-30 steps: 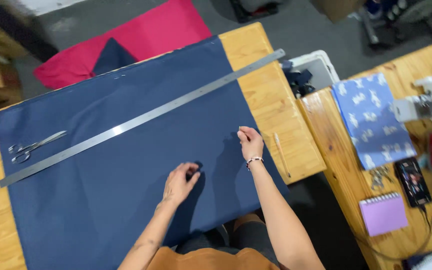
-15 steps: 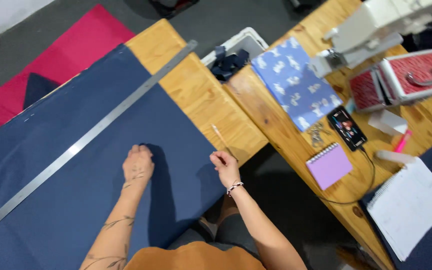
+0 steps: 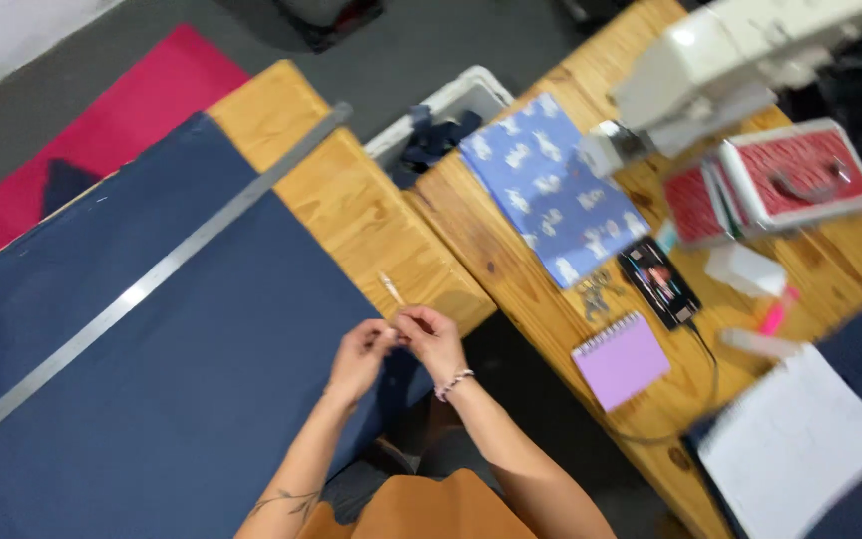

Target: The person cuts a large piece of blue fabric using scissors and a metal ruler on a wooden table. They briefly handle a phone and a small plastic container before resuming the cutting task, trimming the fabric edges along a straight line.

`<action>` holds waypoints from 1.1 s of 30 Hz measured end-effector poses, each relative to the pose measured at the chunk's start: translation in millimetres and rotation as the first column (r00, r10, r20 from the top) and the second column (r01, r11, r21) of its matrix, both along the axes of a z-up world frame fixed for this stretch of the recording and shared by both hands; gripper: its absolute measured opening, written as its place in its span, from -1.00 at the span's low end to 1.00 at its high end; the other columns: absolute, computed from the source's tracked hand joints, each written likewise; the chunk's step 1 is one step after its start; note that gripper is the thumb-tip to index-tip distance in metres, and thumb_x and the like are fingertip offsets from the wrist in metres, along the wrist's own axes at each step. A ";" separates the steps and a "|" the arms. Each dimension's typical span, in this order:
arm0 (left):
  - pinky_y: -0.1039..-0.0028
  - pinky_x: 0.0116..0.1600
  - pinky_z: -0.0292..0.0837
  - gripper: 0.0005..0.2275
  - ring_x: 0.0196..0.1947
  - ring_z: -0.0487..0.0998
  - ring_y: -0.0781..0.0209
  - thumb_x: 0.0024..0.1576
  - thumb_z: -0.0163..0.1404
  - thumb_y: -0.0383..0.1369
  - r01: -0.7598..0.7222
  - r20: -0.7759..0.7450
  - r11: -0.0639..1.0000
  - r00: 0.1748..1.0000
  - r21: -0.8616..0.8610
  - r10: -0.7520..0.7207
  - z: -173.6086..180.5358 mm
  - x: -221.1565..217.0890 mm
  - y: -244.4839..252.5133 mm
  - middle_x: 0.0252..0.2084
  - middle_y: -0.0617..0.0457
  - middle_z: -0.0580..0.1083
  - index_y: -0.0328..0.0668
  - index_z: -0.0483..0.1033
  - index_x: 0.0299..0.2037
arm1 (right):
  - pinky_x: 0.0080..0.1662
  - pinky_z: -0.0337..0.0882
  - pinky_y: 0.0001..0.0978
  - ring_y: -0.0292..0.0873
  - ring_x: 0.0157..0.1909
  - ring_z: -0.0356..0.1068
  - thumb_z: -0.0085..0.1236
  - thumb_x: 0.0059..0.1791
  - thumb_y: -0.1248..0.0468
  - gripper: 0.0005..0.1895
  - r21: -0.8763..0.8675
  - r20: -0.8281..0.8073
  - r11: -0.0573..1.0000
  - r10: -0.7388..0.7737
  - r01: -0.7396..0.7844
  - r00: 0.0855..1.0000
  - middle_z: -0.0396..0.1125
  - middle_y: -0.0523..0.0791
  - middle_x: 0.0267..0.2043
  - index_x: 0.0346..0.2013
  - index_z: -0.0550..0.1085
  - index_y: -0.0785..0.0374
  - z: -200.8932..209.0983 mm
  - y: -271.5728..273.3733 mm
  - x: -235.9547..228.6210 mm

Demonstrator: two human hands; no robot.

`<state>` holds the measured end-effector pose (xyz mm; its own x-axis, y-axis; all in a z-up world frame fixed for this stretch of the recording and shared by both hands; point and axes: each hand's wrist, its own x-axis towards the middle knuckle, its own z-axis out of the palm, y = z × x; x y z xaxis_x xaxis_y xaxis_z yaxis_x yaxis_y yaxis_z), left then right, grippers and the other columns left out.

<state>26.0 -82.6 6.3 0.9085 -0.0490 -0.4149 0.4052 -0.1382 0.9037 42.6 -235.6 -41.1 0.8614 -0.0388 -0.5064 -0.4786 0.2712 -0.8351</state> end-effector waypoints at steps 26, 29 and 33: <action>0.77 -0.44 0.45 -0.72 -0.53 0.49 0.49 0.16 0.23 -0.20 -0.536 -0.325 0.760 0.839 -0.368 0.435 32.3 -55.0 73.1 -0.40 0.03 0.61 -0.21 0.52 -0.10 | -0.10 0.51 -0.43 -0.28 -0.27 0.40 0.15 0.09 0.31 -0.83 -0.068 0.041 0.880 0.473 -0.470 0.880 0.48 -0.06 -0.27 -0.12 0.56 0.37 17.4 77.3 2.5; 0.78 -0.41 0.44 -0.73 -0.51 0.49 0.50 0.14 0.24 -0.22 -0.470 -0.296 0.816 0.875 -0.337 0.382 23.1 -57.0 68.4 -0.40 0.03 0.60 -0.20 0.53 -0.11 | -0.16 0.57 -0.43 -0.21 -0.31 0.49 0.08 0.12 0.31 -0.85 -0.024 0.008 0.938 0.346 -0.346 0.938 0.48 -0.01 -0.30 -0.12 0.53 0.34 0.3 60.0 -1.5; 0.69 -0.38 0.46 -0.77 -0.49 0.50 0.43 0.11 0.26 -0.27 -0.320 -0.297 0.901 0.926 -0.294 0.233 13.2 -58.4 52.8 -0.39 0.00 0.61 -0.20 0.59 -0.15 | -0.23 0.59 -0.43 -0.22 -0.35 0.47 0.09 0.10 0.34 -0.85 -0.049 0.017 0.992 0.116 -0.115 0.993 0.45 0.00 -0.33 -0.10 0.49 0.38 -9.6 20.4 -7.8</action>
<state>-32.4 -29.7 19.6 0.7744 0.0146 -0.6325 0.5996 0.3018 0.7412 34.8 -215.2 -50.7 0.8711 0.0378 -0.4896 -0.4881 0.1750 -0.8550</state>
